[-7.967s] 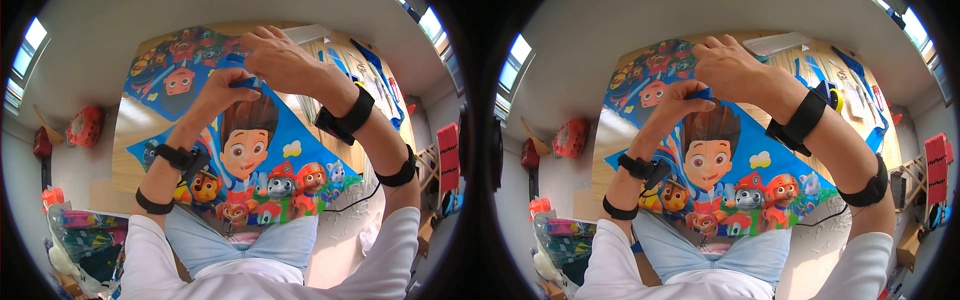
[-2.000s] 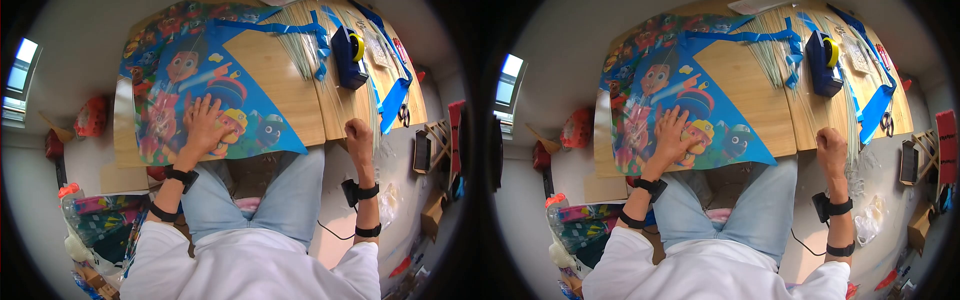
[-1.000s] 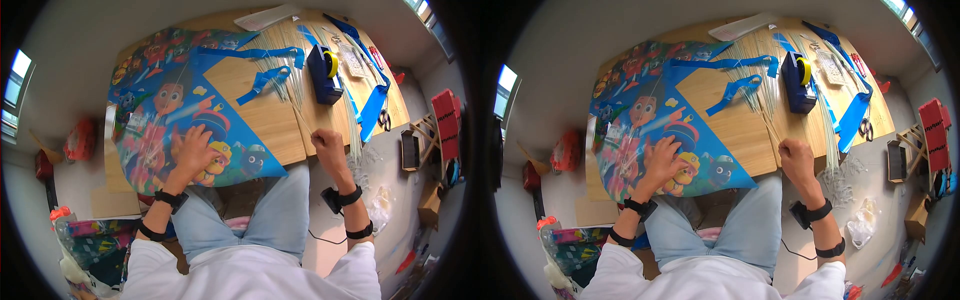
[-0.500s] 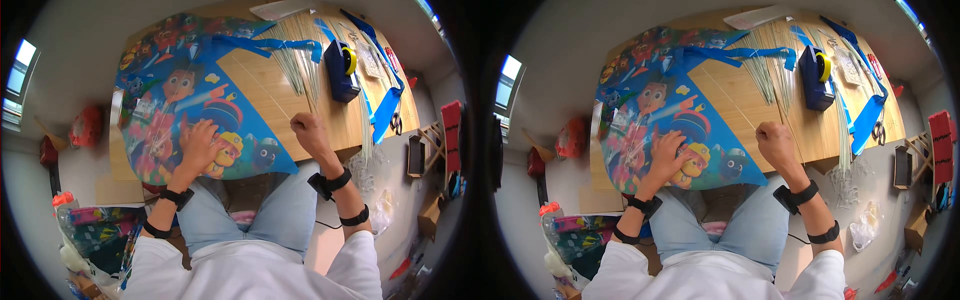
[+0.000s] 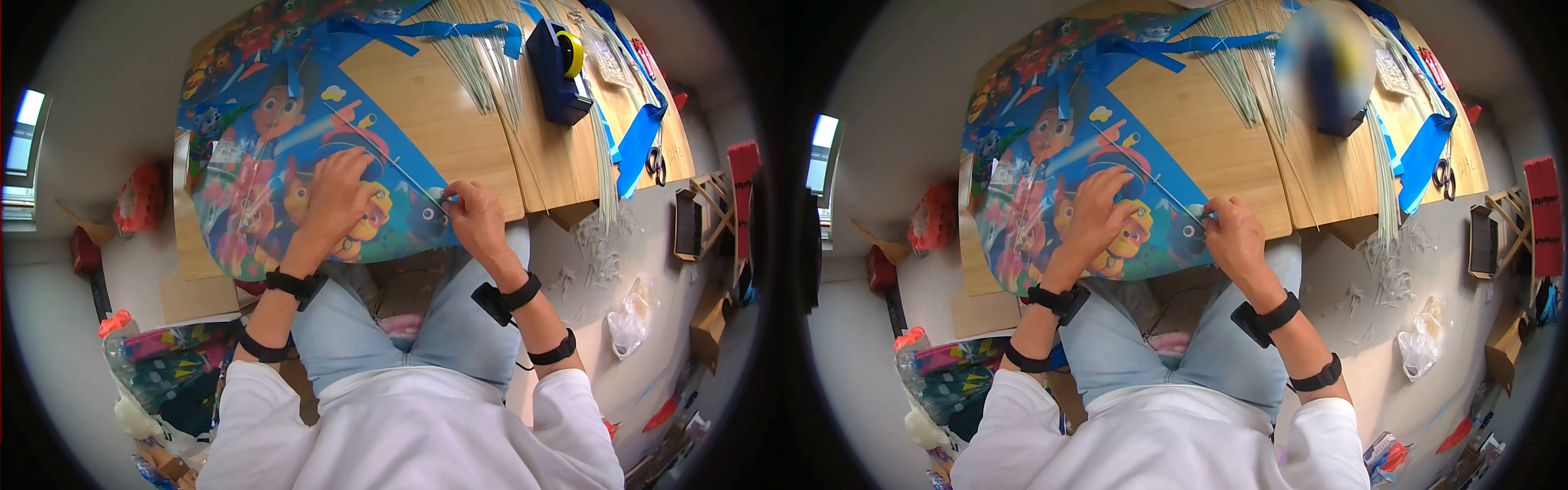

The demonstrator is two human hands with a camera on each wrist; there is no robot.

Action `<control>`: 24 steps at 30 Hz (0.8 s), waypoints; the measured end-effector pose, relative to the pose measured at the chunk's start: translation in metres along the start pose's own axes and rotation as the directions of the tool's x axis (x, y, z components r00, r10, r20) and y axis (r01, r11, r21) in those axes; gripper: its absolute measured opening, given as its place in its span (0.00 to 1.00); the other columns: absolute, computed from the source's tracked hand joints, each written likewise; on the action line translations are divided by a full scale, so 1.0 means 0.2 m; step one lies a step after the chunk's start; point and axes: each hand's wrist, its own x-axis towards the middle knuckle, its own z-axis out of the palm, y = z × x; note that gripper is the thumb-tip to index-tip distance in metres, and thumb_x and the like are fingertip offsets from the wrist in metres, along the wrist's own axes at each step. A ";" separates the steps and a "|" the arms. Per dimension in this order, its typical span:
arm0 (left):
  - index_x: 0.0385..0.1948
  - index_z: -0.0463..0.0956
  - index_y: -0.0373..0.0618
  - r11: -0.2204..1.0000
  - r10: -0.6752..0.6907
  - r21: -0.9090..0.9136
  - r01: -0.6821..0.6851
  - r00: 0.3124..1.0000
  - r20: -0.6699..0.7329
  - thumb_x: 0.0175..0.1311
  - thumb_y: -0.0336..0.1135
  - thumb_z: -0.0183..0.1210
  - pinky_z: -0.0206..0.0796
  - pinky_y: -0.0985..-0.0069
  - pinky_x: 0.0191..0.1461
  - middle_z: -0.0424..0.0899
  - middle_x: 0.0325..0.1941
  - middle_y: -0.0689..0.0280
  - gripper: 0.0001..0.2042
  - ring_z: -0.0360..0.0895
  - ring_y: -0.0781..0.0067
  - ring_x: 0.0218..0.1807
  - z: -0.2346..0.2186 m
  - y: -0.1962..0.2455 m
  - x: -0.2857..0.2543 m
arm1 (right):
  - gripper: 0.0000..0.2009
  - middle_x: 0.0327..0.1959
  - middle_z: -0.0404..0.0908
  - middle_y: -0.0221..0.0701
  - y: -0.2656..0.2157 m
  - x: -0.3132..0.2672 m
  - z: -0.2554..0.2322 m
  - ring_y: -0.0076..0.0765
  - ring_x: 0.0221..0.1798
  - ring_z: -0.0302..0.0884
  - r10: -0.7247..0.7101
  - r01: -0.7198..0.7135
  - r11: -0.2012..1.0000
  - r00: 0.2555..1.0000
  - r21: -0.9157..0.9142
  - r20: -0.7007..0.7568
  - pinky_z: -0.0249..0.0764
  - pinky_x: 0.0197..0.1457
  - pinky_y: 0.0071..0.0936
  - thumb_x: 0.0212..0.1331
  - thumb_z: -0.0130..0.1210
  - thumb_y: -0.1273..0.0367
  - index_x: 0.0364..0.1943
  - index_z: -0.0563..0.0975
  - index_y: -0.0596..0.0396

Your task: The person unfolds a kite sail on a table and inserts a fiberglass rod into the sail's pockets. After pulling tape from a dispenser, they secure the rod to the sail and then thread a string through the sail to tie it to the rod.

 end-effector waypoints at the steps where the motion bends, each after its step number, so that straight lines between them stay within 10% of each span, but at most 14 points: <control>1: 0.51 0.77 0.39 1.000 0.005 -0.023 -0.005 1.000 0.001 0.53 0.29 0.65 0.62 0.59 0.65 0.79 0.58 0.55 0.20 0.73 0.52 0.62 0.00 0.01 0.02 | 0.07 0.34 0.81 0.41 0.01 -0.01 0.00 0.53 0.37 0.81 -0.026 0.023 0.998 0.998 -0.050 -0.064 0.75 0.38 0.44 0.54 0.61 0.74 0.37 0.82 0.57; 18: 0.31 0.78 0.47 0.961 0.266 -0.119 -0.251 0.955 0.129 0.50 0.22 0.66 0.65 0.56 0.62 0.76 0.37 0.63 0.09 0.74 0.54 0.48 0.16 -0.06 0.32 | 0.11 0.26 0.73 0.38 0.09 -0.25 -0.06 0.49 0.30 0.77 -0.285 0.230 0.918 0.949 -0.324 -0.135 0.72 0.29 0.41 0.45 0.66 0.75 0.26 0.72 0.54; 24: 0.31 0.77 0.46 0.945 0.324 -0.008 -0.327 0.931 0.167 0.53 0.25 0.64 0.64 0.56 0.63 0.77 0.35 0.65 0.06 0.75 0.55 0.47 0.12 -0.07 0.36 | 0.08 0.26 0.76 0.39 0.08 -0.24 -0.05 0.52 0.30 0.79 -0.152 0.123 0.969 0.981 -0.213 -0.123 0.73 0.32 0.43 0.49 0.64 0.75 0.25 0.74 0.56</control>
